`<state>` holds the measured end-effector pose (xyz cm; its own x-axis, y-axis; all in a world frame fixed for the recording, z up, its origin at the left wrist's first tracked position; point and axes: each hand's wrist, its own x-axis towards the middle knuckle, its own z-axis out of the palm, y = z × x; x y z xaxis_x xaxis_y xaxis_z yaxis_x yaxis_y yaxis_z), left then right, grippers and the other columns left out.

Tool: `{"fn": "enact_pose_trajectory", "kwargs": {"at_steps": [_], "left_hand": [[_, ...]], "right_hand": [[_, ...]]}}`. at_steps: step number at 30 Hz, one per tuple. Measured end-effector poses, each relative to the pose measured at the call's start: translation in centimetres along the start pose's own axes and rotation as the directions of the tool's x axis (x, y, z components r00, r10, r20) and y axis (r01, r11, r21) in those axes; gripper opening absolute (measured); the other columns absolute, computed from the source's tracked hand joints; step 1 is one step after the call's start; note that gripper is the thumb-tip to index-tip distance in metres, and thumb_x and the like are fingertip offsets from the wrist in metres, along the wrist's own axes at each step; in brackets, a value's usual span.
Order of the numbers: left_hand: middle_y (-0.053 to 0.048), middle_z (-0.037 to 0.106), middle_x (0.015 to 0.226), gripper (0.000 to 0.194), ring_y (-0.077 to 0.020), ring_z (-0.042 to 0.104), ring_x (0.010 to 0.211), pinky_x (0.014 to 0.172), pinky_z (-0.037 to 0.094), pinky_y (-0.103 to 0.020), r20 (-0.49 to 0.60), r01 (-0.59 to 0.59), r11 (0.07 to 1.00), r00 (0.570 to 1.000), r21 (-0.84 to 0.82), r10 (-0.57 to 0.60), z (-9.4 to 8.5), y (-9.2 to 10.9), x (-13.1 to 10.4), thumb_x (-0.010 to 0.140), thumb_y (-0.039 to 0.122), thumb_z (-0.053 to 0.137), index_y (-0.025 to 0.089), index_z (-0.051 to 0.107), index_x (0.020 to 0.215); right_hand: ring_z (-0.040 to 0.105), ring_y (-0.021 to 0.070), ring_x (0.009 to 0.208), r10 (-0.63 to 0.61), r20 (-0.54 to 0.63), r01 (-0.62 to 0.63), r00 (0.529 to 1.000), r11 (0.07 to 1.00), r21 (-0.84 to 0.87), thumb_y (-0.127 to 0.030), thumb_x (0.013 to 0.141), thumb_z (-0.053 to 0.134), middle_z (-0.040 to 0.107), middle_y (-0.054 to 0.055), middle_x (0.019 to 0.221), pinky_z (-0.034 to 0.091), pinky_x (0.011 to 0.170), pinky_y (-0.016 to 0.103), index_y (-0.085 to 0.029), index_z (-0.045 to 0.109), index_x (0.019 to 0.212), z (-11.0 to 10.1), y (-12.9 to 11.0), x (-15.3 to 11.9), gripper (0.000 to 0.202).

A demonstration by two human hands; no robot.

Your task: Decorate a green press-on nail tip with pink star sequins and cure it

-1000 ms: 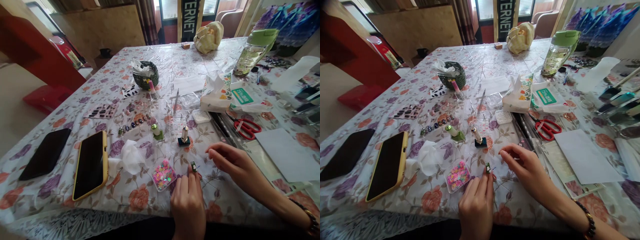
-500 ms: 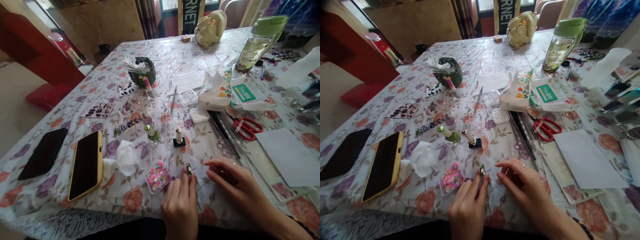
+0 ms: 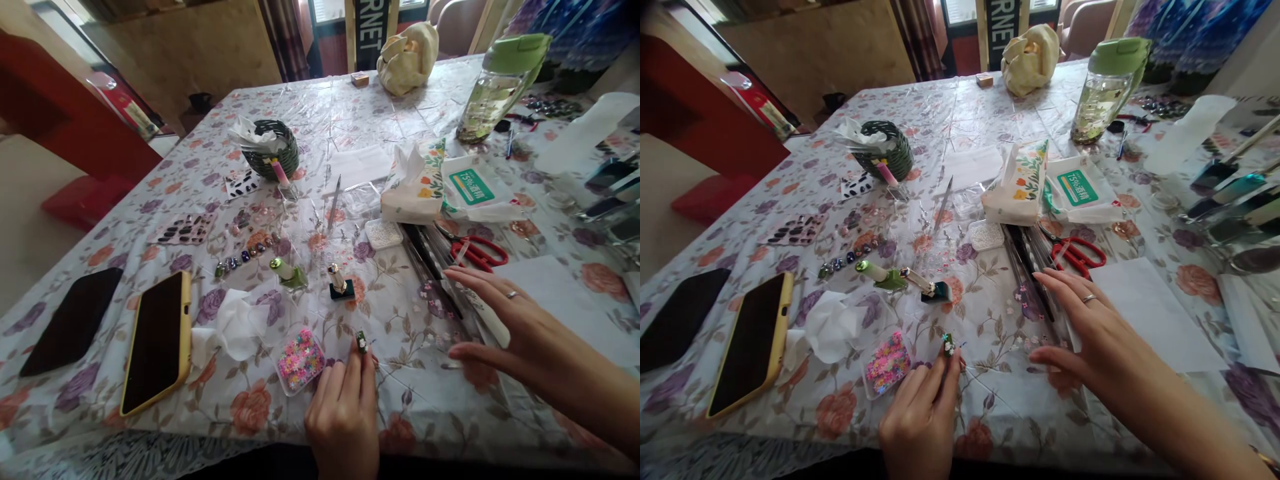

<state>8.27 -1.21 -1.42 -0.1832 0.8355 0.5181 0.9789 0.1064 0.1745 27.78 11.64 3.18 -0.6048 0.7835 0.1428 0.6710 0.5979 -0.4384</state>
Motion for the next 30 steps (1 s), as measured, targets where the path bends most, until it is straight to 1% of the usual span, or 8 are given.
{"fn": "enact_pose_trajectory", "kwargs": {"at_steps": [4, 8, 13, 18, 23, 26, 28, 30], "left_hand": [[-0.001, 0.062, 0.059, 0.015, -0.0117, 0.052, 0.053, 0.056, 0.039, -0.025, -0.012, -0.028, 0.999, 1.0, 0.026, 0.028, -0.1, 0.1, 0.2, 0.083, 0.012, 0.053, 0.012, 0.068, 0.081], [-0.001, 0.063, 0.06, 0.016, -0.012, 0.052, 0.053, 0.057, 0.04, -0.025, -0.009, -0.025, 0.999, 1.0, 0.041, 0.026, -0.1, 0.1, 0.3, 0.084, 0.013, 0.053, 0.013, 0.069, 0.081], [-0.003, 0.067, 0.066, 0.016, -0.0132, 0.055, 0.057, 0.06, 0.041, -0.026, -0.03, -0.079, 0.993, 0.996, 0.086, 0.082, 0.0, 0.0, 0.3, 0.084, 0.01, 0.052, 0.012, 0.068, 0.084], [-0.005, 0.069, 0.074, 0.016, -0.014, 0.055, 0.06, 0.064, 0.042, -0.028, -0.059, -0.139, 0.988, 0.988, 0.065, 0.143, -0.1, -0.2, 0.0, 0.082, 0.006, 0.053, 0.011, 0.067, 0.088], [-0.003, 0.068, 0.071, 0.014, -0.0109, 0.054, 0.056, 0.062, 0.042, -0.026, -0.107, -0.104, 0.992, 0.99, -0.068, 0.096, -0.5, -0.1, -0.3, 0.078, 0.004, 0.059, 0.009, 0.066, 0.09], [-0.001, 0.065, 0.064, 0.01, -0.0086, 0.054, 0.053, 0.061, 0.043, -0.023, -0.129, -0.084, 0.985, 0.99, -0.149, 0.064, -1.1, -0.3, -0.4, 0.078, 0.006, 0.06, 0.009, 0.066, 0.086], [0.001, 0.064, 0.062, 0.008, -0.0076, 0.055, 0.053, 0.06, 0.044, -0.021, -0.14, -0.069, 0.98, 0.989, -0.186, 0.043, -1.5, -0.4, -0.5, 0.077, 0.007, 0.062, 0.01, 0.066, 0.083], [0.001, 0.064, 0.061, 0.008, -0.0071, 0.055, 0.054, 0.06, 0.045, -0.02, -0.159, -0.071, 0.975, 0.987, -0.21, 0.038, -1.8, -0.3, -0.8, 0.075, 0.007, 0.064, 0.01, 0.066, 0.082]], "right_hand": [[0.039, 0.0329, 0.124, -0.053, 0.06, 0.059, 0.997, 0.994, -0.093, -0.047, 0.066, 0.069, 0.043, 0.014, 0.135, 0.04, 0.097, 0.049, -0.02, 0.03, 0.137, 0.8, 1.1, -0.2, 0.085], [0.037, 0.0301, 0.127, -0.045, 0.062, 0.052, 0.997, 0.992, -0.113, -0.04, 0.067, 0.07, 0.041, 0.012, 0.137, 0.034, 0.101, 0.048, -0.021, 0.03, 0.136, 1.6, 1.3, -0.2, 0.083], [0.04, 0.029, 0.124, -0.041, 0.071, 0.046, 0.997, 0.996, -0.075, -0.031, 0.066, 0.07, 0.045, 0.012, 0.134, 0.036, 0.1, 0.047, -0.021, 0.029, 0.135, 1.6, 1.1, 0.2, 0.081], [0.042, 0.0285, 0.121, 0.031, 0.052, -0.033, 0.998, 0.999, 0.034, -0.023, 0.068, 0.069, 0.045, 0.011, 0.131, 0.04, 0.098, 0.046, -0.023, 0.032, 0.133, 1.1, 0.7, 0.7, 0.074], [0.056, 0.0211, 0.101, 0.138, -0.007, -0.131, 0.99, 0.951, 0.281, -0.018, 0.074, 0.063, 0.049, 0.006, 0.124, 0.051, 0.084, 0.037, -0.029, 0.038, 0.128, 0.9, 0.4, 1.0, 0.061], [0.057, 0.0177, 0.097, 0.168, -0.05, -0.131, 0.984, 0.895, 0.427, -0.02, 0.077, 0.061, 0.052, 0.003, 0.118, 0.052, 0.08, 0.032, -0.031, 0.04, 0.126, 1.1, 0.6, 1.0, 0.055], [0.058, 0.0176, 0.093, 0.176, -0.052, -0.138, 0.983, 0.895, 0.425, -0.024, 0.078, 0.061, 0.055, 0.003, 0.115, 0.052, 0.079, 0.033, -0.031, 0.041, 0.125, 1.1, 0.8, 0.9, 0.052], [0.058, 0.0196, 0.094, 0.159, -0.028, -0.14, 0.987, 0.928, 0.345, -0.03, 0.077, 0.062, 0.056, 0.004, 0.116, 0.05, 0.082, 0.036, -0.028, 0.043, 0.125, 1.1, 0.8, 0.9, 0.051]]}}
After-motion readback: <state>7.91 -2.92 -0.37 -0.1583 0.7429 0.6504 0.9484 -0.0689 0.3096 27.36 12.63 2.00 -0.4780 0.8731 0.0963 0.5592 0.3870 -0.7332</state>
